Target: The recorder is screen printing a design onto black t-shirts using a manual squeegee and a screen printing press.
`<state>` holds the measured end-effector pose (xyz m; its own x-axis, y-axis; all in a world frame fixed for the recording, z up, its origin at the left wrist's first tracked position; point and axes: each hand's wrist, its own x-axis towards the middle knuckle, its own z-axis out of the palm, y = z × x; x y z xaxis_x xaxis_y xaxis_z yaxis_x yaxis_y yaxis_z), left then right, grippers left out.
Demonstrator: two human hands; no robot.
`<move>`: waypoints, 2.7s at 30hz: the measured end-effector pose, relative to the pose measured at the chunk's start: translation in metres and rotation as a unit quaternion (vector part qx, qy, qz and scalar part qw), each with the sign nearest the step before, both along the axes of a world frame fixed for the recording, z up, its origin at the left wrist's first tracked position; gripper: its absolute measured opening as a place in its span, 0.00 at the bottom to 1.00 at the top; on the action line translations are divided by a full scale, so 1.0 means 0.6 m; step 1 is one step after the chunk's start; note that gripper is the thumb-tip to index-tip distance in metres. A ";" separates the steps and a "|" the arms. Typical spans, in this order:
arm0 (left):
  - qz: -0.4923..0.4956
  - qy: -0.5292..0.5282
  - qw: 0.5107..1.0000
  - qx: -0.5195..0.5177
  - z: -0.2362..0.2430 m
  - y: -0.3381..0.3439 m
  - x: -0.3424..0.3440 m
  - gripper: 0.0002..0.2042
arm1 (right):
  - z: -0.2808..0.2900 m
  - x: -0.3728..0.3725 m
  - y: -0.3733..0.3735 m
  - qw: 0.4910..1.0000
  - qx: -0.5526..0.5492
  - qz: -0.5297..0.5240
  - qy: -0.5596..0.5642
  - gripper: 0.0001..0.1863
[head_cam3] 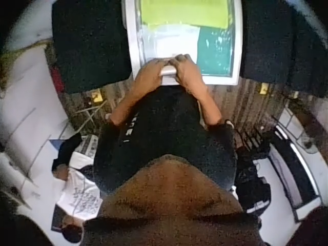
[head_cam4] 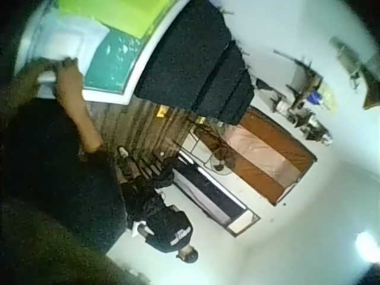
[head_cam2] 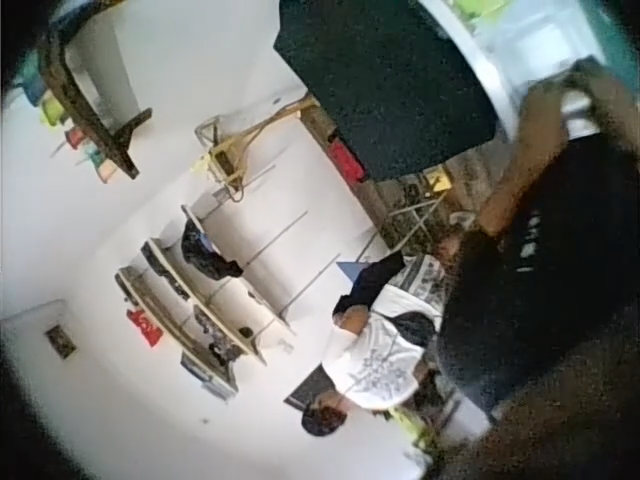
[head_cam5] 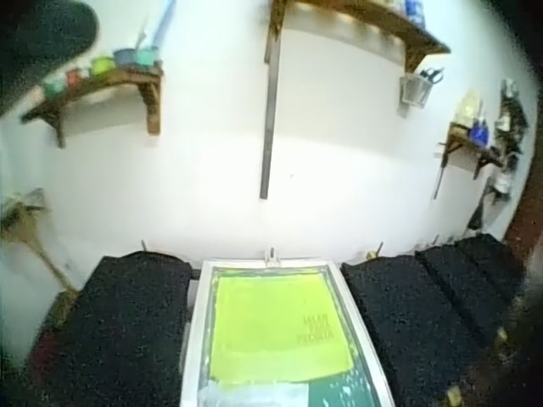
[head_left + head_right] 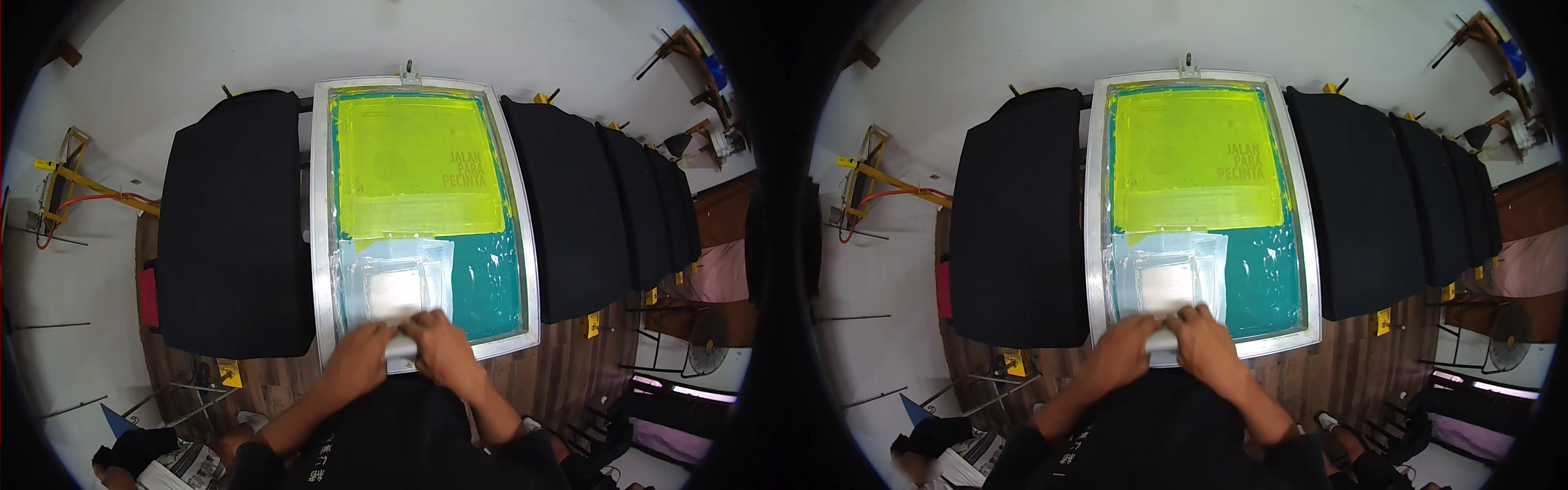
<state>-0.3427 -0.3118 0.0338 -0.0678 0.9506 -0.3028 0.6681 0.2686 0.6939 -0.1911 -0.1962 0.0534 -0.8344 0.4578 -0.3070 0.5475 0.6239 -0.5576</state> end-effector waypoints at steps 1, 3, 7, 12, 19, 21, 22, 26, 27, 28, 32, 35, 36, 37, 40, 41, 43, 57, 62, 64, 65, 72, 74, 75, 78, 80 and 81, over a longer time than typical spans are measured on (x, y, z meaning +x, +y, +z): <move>0.019 0.014 0.998 0.053 -0.003 0.021 -0.013 0.29 | -0.008 -0.015 0.018 1.000 0.023 -0.010 0.005 0.30; 0.053 0.014 0.988 0.144 -0.021 0.066 -0.037 0.26 | -0.021 -0.048 0.056 0.996 0.071 -0.033 0.031 0.27; 0.061 0.011 0.993 0.103 -0.038 0.093 -0.047 0.27 | -0.036 -0.063 0.084 0.996 0.076 -0.030 0.027 0.28; 0.034 0.069 0.990 0.122 -0.053 0.014 0.008 0.31 | -0.039 -0.010 0.009 0.995 0.067 -0.040 0.064 0.33; -0.004 0.030 0.998 0.047 -0.013 -0.045 0.047 0.29 | -0.007 0.042 -0.053 0.999 0.009 -0.034 0.016 0.35; -0.011 0.030 0.999 0.024 -0.003 -0.032 0.034 0.28 | -0.008 0.035 -0.042 1.000 0.003 -0.018 0.015 0.34; -0.004 0.034 0.999 0.039 -0.002 -0.020 0.024 0.29 | -0.008 0.026 -0.032 0.999 0.015 -0.023 0.023 0.34; 0.035 0.069 0.989 0.124 -0.011 0.033 -0.008 0.29 | -0.003 -0.024 0.011 0.995 0.076 -0.052 0.046 0.33; 0.046 0.070 0.987 0.138 -0.011 0.044 -0.012 0.29 | -0.018 -0.032 0.020 0.991 0.100 -0.059 0.064 0.31; 0.039 0.072 0.987 0.140 -0.015 0.049 -0.013 0.29 | -0.027 -0.036 0.024 0.990 0.102 -0.066 0.066 0.31; 0.056 0.078 0.983 0.155 -0.041 0.057 -0.014 0.29 | -0.044 -0.042 0.028 0.983 0.137 -0.076 0.090 0.29; 0.060 0.083 0.982 0.161 -0.060 0.047 -0.004 0.30 | -0.066 -0.035 0.015 0.982 0.147 -0.072 0.090 0.26; 0.057 0.082 0.982 0.157 -0.063 0.046 -0.002 0.30 | -0.070 -0.032 0.014 0.983 0.150 -0.062 0.087 0.24; 0.052 0.078 0.984 0.153 -0.062 0.042 -0.002 0.30 | -0.069 -0.029 0.013 0.985 0.135 -0.063 0.089 0.24; 0.058 0.041 0.989 0.127 -0.046 0.042 -0.011 0.31 | -0.046 -0.033 0.024 0.991 0.100 -0.051 0.072 0.23; 0.054 0.045 0.989 0.127 -0.047 0.042 -0.012 0.31 | -0.049 -0.034 0.020 0.987 0.113 -0.064 0.097 0.23; 0.051 0.085 0.981 0.170 -0.055 0.045 -0.014 0.31 | -0.062 -0.034 0.015 0.985 0.121 -0.073 0.100 0.23; 0.047 0.044 0.988 0.143 -0.042 0.029 0.007 0.32 | -0.063 -0.016 0.009 0.990 0.091 -0.076 0.075 0.24; 0.048 0.044 0.988 0.142 -0.055 0.022 0.006 0.32 | -0.083 -0.013 -0.004 0.980 0.138 -0.078 0.123 0.15; 0.050 0.029 0.992 0.116 -0.046 0.016 0.007 0.32 | -0.064 -0.014 -0.003 0.982 0.128 -0.074 0.117 0.15; 0.055 0.040 0.990 0.126 -0.047 0.015 0.008 0.32 | -0.059 -0.013 -0.003 0.984 0.117 -0.067 0.113 0.15; 0.061 0.020 0.993 0.101 -0.032 0.013 0.020 0.33 | -0.061 -0.004 -0.008 0.985 0.119 -0.058 0.111 0.16; 0.069 0.032 0.991 0.112 -0.039 0.010 0.020 0.33 | -0.054 -0.006 -0.013 0.977 0.153 -0.074 0.130 0.16; 0.075 0.043 0.989 0.124 -0.041 0.011 0.022 0.33 | -0.058 -0.004 -0.014 0.977 0.154 -0.071 0.130 0.16; 0.073 0.028 0.991 0.109 -0.043 0.001 0.028 0.33 | -0.067 0.003 -0.019 0.978 0.157 -0.065 0.124 0.16; 0.076 0.029 0.991 0.109 -0.035 -0.001 0.032 0.33 | -0.056 0.005 -0.018 0.988 0.117 -0.050 0.086 0.16; 0.075 0.031 0.991 0.111 -0.031 0.001 0.034 0.33 | -0.057 0.006 -0.020 0.988 0.117 -0.046 0.085 0.16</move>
<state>-0.3225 -0.3113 0.0151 -0.2244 0.9713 -0.0782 0.6758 0.2130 0.7057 -0.1876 -0.2082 0.0190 -0.8159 0.5766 -0.0425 0.5192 0.6984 -0.4927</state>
